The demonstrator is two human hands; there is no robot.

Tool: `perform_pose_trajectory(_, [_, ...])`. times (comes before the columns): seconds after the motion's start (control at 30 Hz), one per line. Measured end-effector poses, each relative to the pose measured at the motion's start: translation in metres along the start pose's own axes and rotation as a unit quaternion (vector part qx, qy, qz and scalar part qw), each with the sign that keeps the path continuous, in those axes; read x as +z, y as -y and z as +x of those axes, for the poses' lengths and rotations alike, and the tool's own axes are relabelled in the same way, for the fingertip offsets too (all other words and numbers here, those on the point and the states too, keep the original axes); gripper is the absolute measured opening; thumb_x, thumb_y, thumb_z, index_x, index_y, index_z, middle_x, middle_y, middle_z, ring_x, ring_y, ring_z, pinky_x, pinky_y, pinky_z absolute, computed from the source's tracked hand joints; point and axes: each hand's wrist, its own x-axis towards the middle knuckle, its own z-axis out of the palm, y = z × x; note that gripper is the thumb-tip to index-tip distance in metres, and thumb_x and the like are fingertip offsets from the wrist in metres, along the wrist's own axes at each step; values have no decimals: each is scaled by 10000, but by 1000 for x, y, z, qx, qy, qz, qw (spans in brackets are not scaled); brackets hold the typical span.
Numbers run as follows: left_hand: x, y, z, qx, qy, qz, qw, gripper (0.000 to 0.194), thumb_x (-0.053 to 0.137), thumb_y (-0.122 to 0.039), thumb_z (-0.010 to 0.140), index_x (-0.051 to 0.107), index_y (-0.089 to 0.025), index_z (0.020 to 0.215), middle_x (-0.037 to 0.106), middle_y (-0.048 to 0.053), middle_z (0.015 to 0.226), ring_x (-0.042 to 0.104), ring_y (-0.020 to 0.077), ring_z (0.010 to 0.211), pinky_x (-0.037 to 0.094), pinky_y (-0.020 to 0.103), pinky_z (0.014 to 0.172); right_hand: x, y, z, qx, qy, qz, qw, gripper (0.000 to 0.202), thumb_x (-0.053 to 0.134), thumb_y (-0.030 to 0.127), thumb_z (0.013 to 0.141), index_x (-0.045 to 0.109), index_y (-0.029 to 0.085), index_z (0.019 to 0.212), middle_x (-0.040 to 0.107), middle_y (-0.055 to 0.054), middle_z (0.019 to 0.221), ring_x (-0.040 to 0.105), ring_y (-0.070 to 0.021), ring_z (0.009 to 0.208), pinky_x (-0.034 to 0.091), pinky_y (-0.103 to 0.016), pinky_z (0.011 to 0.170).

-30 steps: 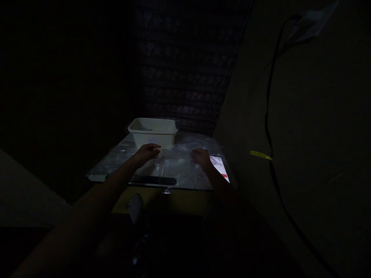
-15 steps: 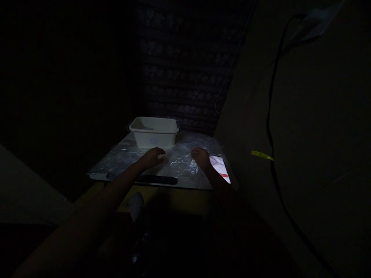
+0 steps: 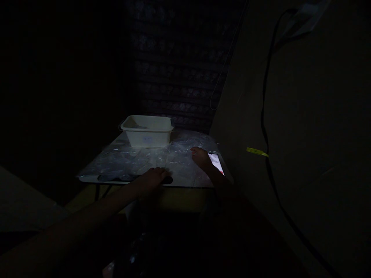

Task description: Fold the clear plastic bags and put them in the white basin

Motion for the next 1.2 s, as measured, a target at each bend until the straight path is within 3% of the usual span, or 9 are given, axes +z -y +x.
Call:
perform_pose_trajectory(0.1, [-14,5,6,-26,-26,-38,999,212,378,-201,703,556,-169,814,575,58,806,514,158,749,365,264,672,-5,2,1,12,-13,17,1000,341,400,44,576,557,153,858,580,-47,849,519,-143,788,392,-266,744])
perform_pose_trajectory(0.2, [-36,12,11,-93,-148,-85,981,231,364,-235,705,572,-147,751,589,70,771,523,168,727,374,261,656,-15,15,1,5,0,124,992,278,431,97,615,562,154,854,578,-52,879,509,-147,840,371,-284,783])
perform_pose_trajectory(0.3, [-59,21,11,-151,-236,-134,950,217,396,-275,685,571,-163,746,596,40,758,533,153,690,382,244,630,-26,38,-2,-20,108,275,955,300,467,269,656,535,170,931,570,-48,923,509,-141,866,384,-282,766])
perform_pose_trajectory(0.43, [-86,27,11,-208,-348,-174,897,238,456,-308,642,569,-149,779,588,19,684,525,130,612,386,221,573,-32,69,-10,-82,185,250,947,604,634,290,470,464,199,1043,504,-46,1053,453,-173,964,355,-290,808])
perform_pose_trajectory(0.5, [-95,26,11,-223,-388,-171,878,236,469,-315,630,573,-137,743,581,18,655,517,125,596,385,217,563,-30,79,-11,-101,148,217,959,612,651,263,434,484,187,1018,511,-48,1037,456,-181,953,349,-292,810])
perform_pose_trajectory(0.67, [-107,22,8,-217,-435,-181,855,200,483,-307,612,576,-137,662,578,8,650,517,119,616,390,222,604,-28,87,-2,-64,26,211,975,116,512,216,593,579,139,648,591,-13,676,538,-140,690,402,-273,678])
perform_pose_trajectory(0.83, [-105,25,4,-200,-459,-237,833,168,492,-287,611,572,-150,665,582,4,671,523,118,651,402,230,641,-37,84,3,13,-34,329,944,93,526,231,579,545,145,609,574,6,608,536,-117,612,417,-249,606])
perform_pose_trajectory(1.1, [-116,14,2,-212,-518,-375,739,113,512,-251,620,543,-154,670,564,-6,632,538,99,601,436,228,593,-42,93,-2,-5,-48,417,908,176,536,315,580,521,148,632,538,20,540,520,-89,529,433,-240,558])
perform_pose_trajectory(1.2, [-121,10,1,-194,-535,-395,722,124,503,-245,631,539,-141,688,551,-10,611,532,78,539,437,212,547,-43,96,-1,-11,-55,416,908,209,532,350,581,516,150,636,520,28,508,508,-81,494,435,-234,534])
